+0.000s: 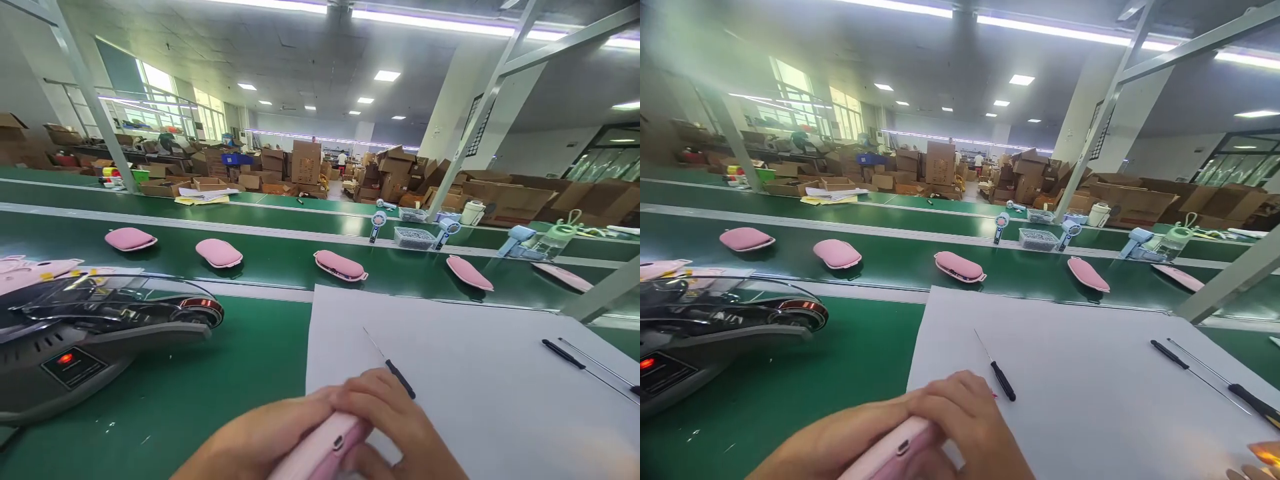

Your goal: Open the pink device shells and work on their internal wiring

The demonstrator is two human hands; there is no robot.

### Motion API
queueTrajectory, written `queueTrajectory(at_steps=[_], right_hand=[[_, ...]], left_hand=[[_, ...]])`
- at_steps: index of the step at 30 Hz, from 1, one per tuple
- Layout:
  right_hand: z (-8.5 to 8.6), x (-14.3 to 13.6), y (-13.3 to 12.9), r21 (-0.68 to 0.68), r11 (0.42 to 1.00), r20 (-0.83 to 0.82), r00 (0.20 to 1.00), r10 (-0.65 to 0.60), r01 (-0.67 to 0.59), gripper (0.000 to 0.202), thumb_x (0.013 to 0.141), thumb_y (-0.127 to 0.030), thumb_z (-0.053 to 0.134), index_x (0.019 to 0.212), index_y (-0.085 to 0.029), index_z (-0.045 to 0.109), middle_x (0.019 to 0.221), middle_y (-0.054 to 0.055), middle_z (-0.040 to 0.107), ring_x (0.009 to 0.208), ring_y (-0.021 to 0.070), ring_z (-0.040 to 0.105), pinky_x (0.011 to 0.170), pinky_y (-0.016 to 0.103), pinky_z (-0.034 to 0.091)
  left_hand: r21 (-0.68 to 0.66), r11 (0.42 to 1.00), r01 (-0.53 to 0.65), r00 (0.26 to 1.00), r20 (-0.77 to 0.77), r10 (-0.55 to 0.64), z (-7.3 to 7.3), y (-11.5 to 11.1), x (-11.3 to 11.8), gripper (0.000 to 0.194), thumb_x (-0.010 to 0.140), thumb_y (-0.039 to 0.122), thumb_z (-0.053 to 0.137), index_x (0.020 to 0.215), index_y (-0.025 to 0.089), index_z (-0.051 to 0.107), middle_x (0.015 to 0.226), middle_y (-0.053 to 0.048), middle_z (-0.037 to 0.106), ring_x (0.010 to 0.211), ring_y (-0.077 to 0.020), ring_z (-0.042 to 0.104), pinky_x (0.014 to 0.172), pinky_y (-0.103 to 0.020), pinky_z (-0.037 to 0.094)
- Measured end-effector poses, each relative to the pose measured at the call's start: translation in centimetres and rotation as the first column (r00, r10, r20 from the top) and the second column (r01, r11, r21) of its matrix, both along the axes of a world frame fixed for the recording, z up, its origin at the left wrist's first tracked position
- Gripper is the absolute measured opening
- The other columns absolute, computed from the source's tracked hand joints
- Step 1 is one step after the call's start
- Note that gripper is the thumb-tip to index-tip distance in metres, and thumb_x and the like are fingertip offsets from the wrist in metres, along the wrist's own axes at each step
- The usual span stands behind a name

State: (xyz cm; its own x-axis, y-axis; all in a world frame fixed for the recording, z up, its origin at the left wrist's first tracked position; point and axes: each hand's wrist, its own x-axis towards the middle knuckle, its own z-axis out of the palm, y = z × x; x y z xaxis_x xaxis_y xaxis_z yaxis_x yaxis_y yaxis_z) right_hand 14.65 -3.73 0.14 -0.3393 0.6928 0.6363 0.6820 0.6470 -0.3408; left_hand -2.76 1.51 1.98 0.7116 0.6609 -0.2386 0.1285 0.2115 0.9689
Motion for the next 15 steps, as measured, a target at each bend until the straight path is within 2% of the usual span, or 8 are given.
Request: queueTrajectory(at_steps=[2,4,5,8,10,11,13,15], right_hand=[[-0.6,1.0,0.0,-0.017,0.997,-0.010,0.997,-0.072,0.072,0.011,0.089,-0.026,0.058,0.100,-0.022,0.060,0.089,0.002,0.068,0.079,0.0149,0.062,0.069,0.026,0.052],[-1.8,1.5,0.3,0.075,0.975,0.000,0.978,-0.211,0.210,0.012,0.089,-0.024,0.058,0.100,-0.022,0.060,0.088,0.003,0.068,0.077,0.0170,0.062,0.068,0.030,0.052],[-2.5,1.4,0.4,0.119,0.955,0.013,0.961,-0.275,0.272,0.014,0.088,-0.024,0.058,0.102,-0.023,0.060,0.089,0.003,0.068,0.079,0.0182,0.062,0.070,0.032,0.051],[-4.6,1.0,0.6,0.132,0.910,0.011,0.918,-0.398,0.393,0.014,0.089,-0.023,0.055,0.102,-0.023,0.060,0.094,0.002,0.068,0.085,0.0192,0.062,0.075,0.034,0.050],[-5.6,0.7,0.4,0.073,0.889,-0.019,0.891,-0.453,0.453,0.018,0.090,-0.024,0.054,0.107,-0.023,0.058,0.103,0.003,0.066,0.094,0.0192,0.060,0.078,0.033,0.049],[-6.0,0.6,0.3,0.043,0.883,-0.035,0.884,-0.467,0.468,0.020,0.090,-0.025,0.054,0.110,-0.023,0.057,0.106,0.003,0.064,0.096,0.0192,0.058,0.079,0.033,0.049],[-6.4,0.3,0.1,0.022,0.881,-0.073,0.879,-0.470,0.473,0.021,0.089,-0.024,0.054,0.110,-0.023,0.056,0.103,0.003,0.064,0.094,0.0196,0.056,0.077,0.032,0.047],[-6.5,-0.3,0.2,0.020,0.868,-0.139,0.861,-0.489,0.496,0.015,0.089,-0.020,0.052,0.103,-0.023,0.056,0.091,0.003,0.063,0.086,0.0205,0.055,0.075,0.034,0.042]], left_hand=[[0.087,0.989,0.118,0.988,-0.112,-0.108,0.3,0.6,-1.2,0.038,0.089,0.045,0.042,0.106,0.022,0.066,0.103,-0.004,0.066,0.093,-0.0180,0.061,0.087,-0.032,0.049],[0.368,0.927,0.075,0.963,-0.268,0.029,-0.8,0.9,-1.8,0.035,0.087,0.045,0.047,0.115,0.029,0.061,0.116,-0.002,0.063,0.103,-0.0194,0.059,0.091,-0.031,0.048],[0.521,0.853,0.036,0.948,-0.289,0.136,-1.8,0.9,-1.7,0.034,0.086,0.044,0.050,0.117,0.032,0.059,0.118,-0.001,0.062,0.105,-0.0195,0.058,0.090,-0.030,0.049],[0.895,0.433,-0.107,0.901,-0.097,0.423,-5.5,0.2,-0.5,0.028,0.092,0.031,0.041,0.114,0.027,0.059,0.107,-0.004,0.065,0.098,-0.0189,0.059,0.081,-0.030,0.051],[0.979,0.165,-0.120,0.829,0.007,0.559,-7.4,-0.5,0.9,0.028,0.091,0.025,0.042,0.115,0.024,0.056,0.109,-0.006,0.062,0.102,-0.0221,0.054,0.082,-0.034,0.047],[0.991,0.081,-0.108,0.798,0.038,0.602,-7.9,-0.9,1.6,0.027,0.090,0.023,0.044,0.114,0.023,0.055,0.108,-0.006,0.061,0.102,-0.0229,0.052,0.083,-0.036,0.043],[0.993,0.007,-0.122,0.751,0.087,0.654,-8.2,-1.4,2.9,0.022,0.088,0.019,0.045,0.107,0.023,0.055,0.102,-0.005,0.061,0.096,-0.0226,0.049,0.081,-0.037,0.036],[0.977,0.030,-0.209,0.727,0.135,0.674,-7.8,-1.6,3.7,0.018,0.088,0.015,0.041,0.098,0.022,0.055,0.090,-0.003,0.059,0.085,-0.0207,0.048,0.076,-0.036,0.032]])
